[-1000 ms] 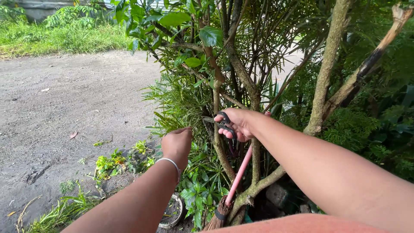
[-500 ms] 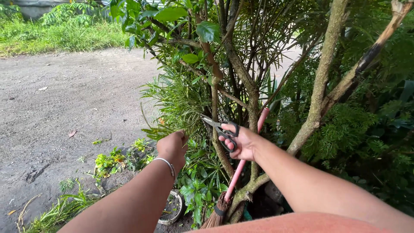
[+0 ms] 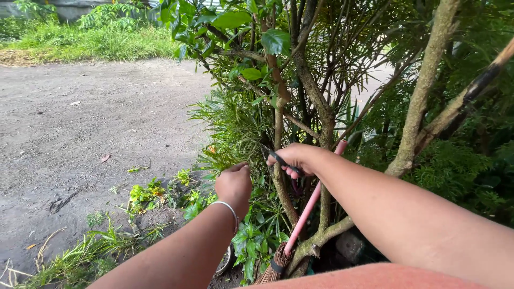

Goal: The recorder is pruning a small tree or large bush using a pair of scissors.

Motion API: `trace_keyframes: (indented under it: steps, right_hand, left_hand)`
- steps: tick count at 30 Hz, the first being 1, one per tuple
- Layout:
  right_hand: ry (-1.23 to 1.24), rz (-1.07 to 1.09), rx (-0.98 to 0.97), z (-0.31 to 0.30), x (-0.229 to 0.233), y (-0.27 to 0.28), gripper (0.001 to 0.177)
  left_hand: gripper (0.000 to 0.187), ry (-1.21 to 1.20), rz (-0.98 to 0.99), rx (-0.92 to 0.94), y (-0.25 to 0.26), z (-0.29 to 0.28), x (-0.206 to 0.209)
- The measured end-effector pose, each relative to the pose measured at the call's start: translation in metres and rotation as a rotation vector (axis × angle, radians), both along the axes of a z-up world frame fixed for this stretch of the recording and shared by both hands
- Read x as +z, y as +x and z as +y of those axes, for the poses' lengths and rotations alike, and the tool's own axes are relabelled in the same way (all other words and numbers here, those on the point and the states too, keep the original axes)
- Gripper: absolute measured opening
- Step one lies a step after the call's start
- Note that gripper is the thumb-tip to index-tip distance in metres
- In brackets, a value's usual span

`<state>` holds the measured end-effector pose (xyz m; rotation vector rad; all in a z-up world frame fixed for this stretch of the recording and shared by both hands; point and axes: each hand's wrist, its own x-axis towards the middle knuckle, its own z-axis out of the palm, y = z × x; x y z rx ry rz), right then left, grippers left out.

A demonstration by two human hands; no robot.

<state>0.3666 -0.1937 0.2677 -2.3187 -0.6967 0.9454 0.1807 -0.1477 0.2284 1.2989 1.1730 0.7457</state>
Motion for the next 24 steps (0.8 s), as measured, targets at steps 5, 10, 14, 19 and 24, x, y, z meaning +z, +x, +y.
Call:
trace_keyframes:
  steps: [5, 10, 14, 19, 24]
  right_hand:
    - [0.018, 0.011, 0.021, -0.008, 0.004, 0.01, 0.03]
    - [0.055, 0.223, -0.027, -0.024, 0.004, 0.024, 0.021]
    - [0.072, 0.413, -0.136, -0.041, 0.006, 0.009, 0.031]
    - [0.144, 0.567, -0.153, -0.029, -0.018, 0.017, 0.036]
    - [-0.042, 0.133, -0.011, -0.004, 0.004, 0.004, 0.041]
  left_hand:
    - [0.029, -0.087, -0.075, 0.0, -0.001, 0.008, -0.002]
    - [0.028, -0.16, -0.279, 0.014, 0.013, 0.034, -0.049]
    - [0.025, -0.404, -0.409, 0.017, 0.013, 0.038, -0.061]
    - [0.022, -0.491, -0.404, 0.021, 0.009, 0.037, -0.056]
    - [0.023, -0.502, -0.348, 0.023, 0.01, 0.021, -0.026]
